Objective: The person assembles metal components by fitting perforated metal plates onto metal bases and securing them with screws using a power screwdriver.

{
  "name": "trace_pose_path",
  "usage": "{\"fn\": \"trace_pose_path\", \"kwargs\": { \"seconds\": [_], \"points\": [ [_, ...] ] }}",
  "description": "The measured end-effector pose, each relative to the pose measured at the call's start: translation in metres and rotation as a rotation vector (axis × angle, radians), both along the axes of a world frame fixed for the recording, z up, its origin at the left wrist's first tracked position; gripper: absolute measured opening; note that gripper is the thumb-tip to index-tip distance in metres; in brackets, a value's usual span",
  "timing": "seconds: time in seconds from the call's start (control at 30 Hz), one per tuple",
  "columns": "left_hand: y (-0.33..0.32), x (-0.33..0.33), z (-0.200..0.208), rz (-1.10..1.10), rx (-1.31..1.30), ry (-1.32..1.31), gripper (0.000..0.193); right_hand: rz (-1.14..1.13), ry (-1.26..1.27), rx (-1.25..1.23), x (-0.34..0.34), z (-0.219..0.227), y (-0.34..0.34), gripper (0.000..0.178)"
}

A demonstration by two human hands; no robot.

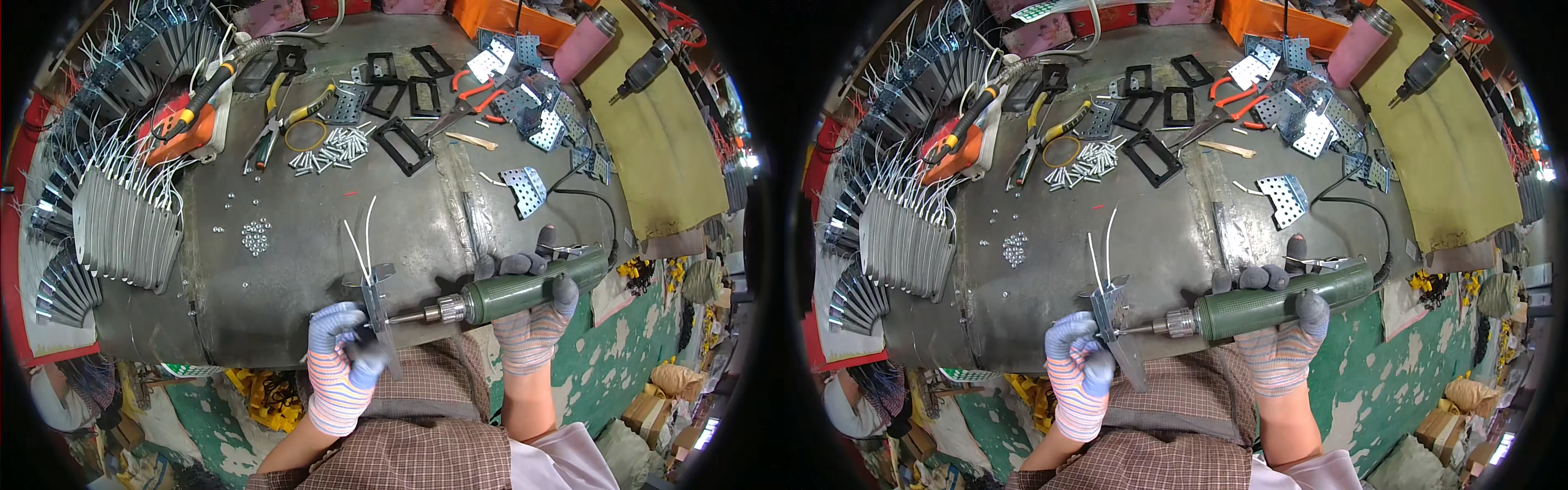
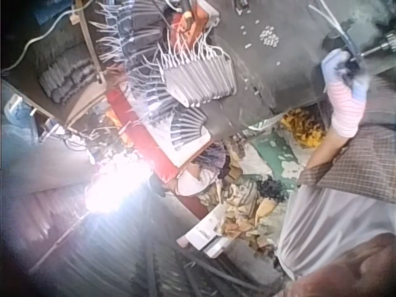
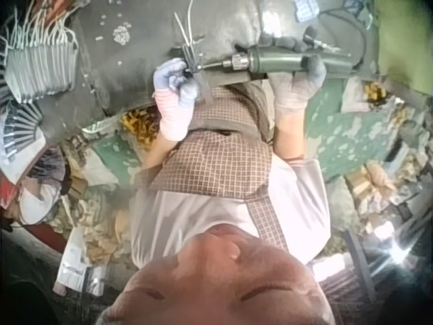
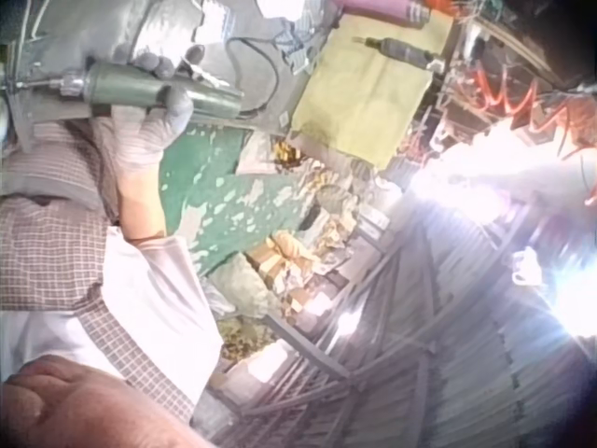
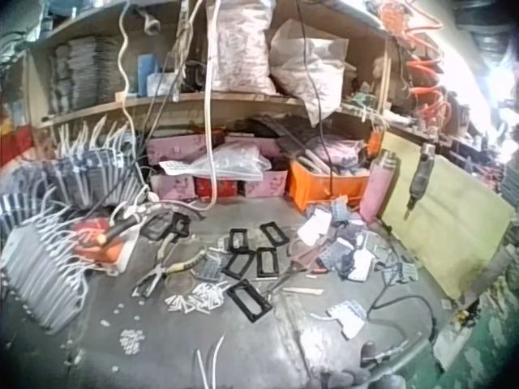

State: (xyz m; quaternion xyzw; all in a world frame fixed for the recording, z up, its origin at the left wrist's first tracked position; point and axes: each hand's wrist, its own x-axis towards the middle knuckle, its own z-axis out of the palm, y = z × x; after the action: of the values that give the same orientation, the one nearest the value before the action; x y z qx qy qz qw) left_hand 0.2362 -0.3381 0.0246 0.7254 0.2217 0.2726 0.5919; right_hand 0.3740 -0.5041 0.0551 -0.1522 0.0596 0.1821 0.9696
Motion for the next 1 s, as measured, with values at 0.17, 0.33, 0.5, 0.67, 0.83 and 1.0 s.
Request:
{"fn": "trace_pose_path", "kwargs": {
  "seconds": [0.17, 0.33, 0.5, 0.67, 0.83, 1.0],
  "points": [
    [0.006, -0.009, 0.020, -0.242, -0.421, 0.160, 0.048, -0.033, 0.055, -0.082, 0.005, -0.012, -0.006, 0.057],
    [0.011, -0.013, 0.019, -0.249, -0.388, 0.211, 0.049, -0.010, 0.093, -0.088, 0.008, -0.020, 0.000, 0.054],
    [0.012, -0.012, 0.016, -0.240, -0.506, 0.149, 0.048, -0.004, 0.079, -0.100, 0.009, -0.018, 0.008, 0.053],
    [0.021, -0.006, 0.022, -0.307, -0.553, 0.220, 0.048, -0.025, 0.070, -0.134, 0.004, -0.010, 0.013, 0.056],
    [0.032, -0.008, 0.038, -0.349, -0.532, 0.204, 0.041, 0.009, 0.061, -0.151, 0.010, 0.012, 0.015, 0.060],
    [0.037, -0.015, 0.050, -0.461, 0.116, 0.130, 0.027, 0.038, 0.025, 0.054, 0.005, 0.029, 0.006, 0.061]
  ]
}}
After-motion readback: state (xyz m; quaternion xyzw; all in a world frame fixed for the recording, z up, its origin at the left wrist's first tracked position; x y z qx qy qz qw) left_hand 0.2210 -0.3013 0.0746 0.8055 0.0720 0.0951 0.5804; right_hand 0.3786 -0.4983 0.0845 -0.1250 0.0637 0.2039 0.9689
